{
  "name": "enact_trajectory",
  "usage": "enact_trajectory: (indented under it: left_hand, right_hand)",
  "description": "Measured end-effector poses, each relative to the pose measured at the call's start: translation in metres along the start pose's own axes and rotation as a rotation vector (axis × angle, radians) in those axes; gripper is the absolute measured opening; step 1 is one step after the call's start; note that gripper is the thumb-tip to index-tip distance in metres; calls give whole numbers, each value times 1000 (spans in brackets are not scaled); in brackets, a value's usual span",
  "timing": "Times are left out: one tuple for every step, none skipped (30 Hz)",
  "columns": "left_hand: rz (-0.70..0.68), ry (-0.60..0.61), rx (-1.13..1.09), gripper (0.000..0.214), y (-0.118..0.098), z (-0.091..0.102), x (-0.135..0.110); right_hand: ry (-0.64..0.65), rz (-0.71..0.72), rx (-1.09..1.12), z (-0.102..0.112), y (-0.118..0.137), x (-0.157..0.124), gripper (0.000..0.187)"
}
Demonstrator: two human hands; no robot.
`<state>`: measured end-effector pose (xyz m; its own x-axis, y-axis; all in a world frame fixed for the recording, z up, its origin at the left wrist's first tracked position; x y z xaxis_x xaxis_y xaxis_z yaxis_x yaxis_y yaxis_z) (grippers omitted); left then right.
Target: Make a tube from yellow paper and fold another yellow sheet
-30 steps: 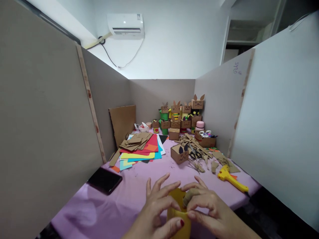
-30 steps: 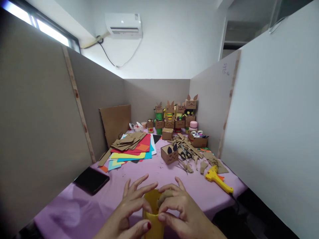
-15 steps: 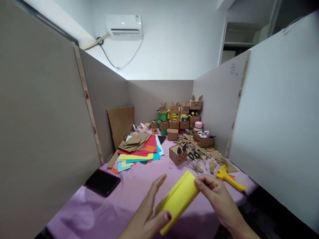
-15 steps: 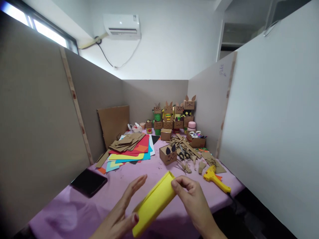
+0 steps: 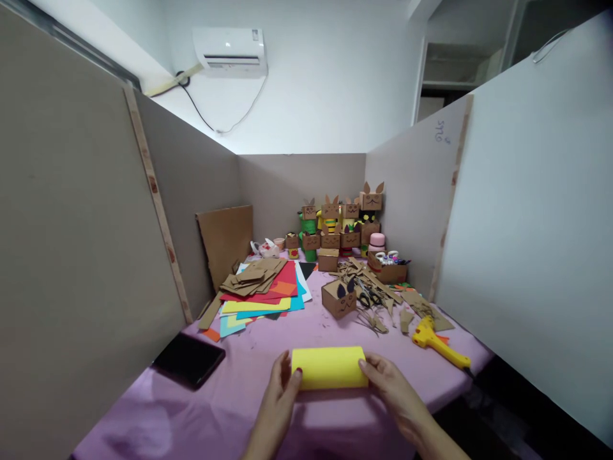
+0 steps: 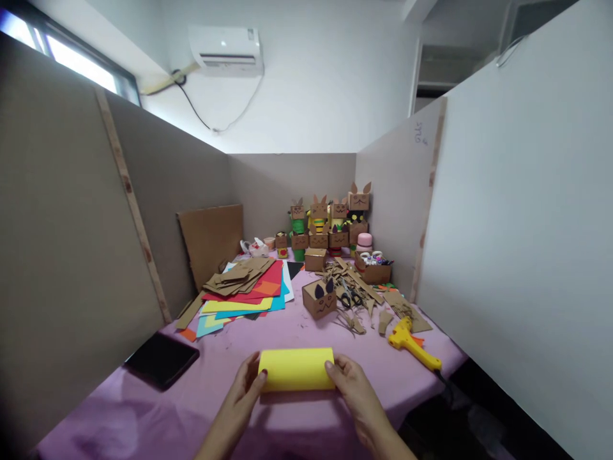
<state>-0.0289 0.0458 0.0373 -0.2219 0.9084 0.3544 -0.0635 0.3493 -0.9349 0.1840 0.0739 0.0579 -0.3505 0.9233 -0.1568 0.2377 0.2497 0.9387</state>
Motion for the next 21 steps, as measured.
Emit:
enact_trajectory:
  left_hand:
    - [4,-21,3,77,6,1,-1]
    - [5,-37,4,74,11,2,-2]
    - [6,-49,2,71,15,3,-3]
    - [4,-60,1,70,17,3,-3]
    - [0,-69,0,69,17,4,-3]
    - [-6,-76,0,68,17,4,-2]
    - [-13,-76,-2,65,15,4,-1]
    - [-17,-66,-6,60,13,3,1]
    - [-18,-49,-11,53,10,2,4]
    - [-15,-27,-19,45,7,1,6]
    - [-7,-3,-30,38,3,0,9]
    - [-1,12,-44,35,0,-1,12]
    - [2,16,-61,33,-2,-1,16]
    - [3,5,-80,32,-5,-1,21]
    - [-1,-18,-102,31,-7,0,27]
    - [-6,-50,-123,31,-8,1,34]
    - [-11,-90,-142,31,-9,4,42]
    - [-17,-136,-157,31,-10,7,51]
    - [-26,-183,-169,31,-10,10,61]
    - [-37,-232,-177,30,-10,14,72]
    - [-52,-280,-183,28,-9,18,84]
  right_hand:
    - [9,-5,-4,1,-2,1,45]
    - [13,-5,-8,2,-4,2,45]
    - [14,-2,-12,3,-6,2,46]
    - [15,0,-16,3,-7,3,48]
    - [17,-1,-20,3,-8,3,49]
    - [22,-5,-24,3,-8,4,50]
    - [28,-12,-28,3,-9,4,51]
    - [33,-21,-33,2,-10,5,52]
    - [37,-30,-40,1,-11,5,52]
    - [37,-38,-51,1,-12,6,52]
    - [31,-43,-65,1,-13,7,51]
    - [15,-44,-84,3,-13,9,50]
    - [-16,-39,-108,5,-13,11,48]
    - [-63,-30,-136,9,-12,14,47]
    - [-126,-14,-166,13,-10,18,46]
    - [-200,6,-198,18,-7,24,45]
    - [-278,33,-231,23,-3,30,46]
    - [-350,65,-265,27,1,38,49]
    - [-409,99,-299,30,6,47,55]
    - [-455,134,-335,32,10,58,62]
    - [-489,166,-372,32,14,69,72]
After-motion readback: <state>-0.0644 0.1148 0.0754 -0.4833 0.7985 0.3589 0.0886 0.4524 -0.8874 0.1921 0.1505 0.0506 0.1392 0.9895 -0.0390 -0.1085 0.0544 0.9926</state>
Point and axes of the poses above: each hand's wrist, its own x-axis towards the middle knuckle, its own z-axis out of the back of the hand, y = z × x, the point moved 2 cm from there along x, towards the middle knuckle, and after that the axes turned 15 degrees about -z, right-handed, at the moved point
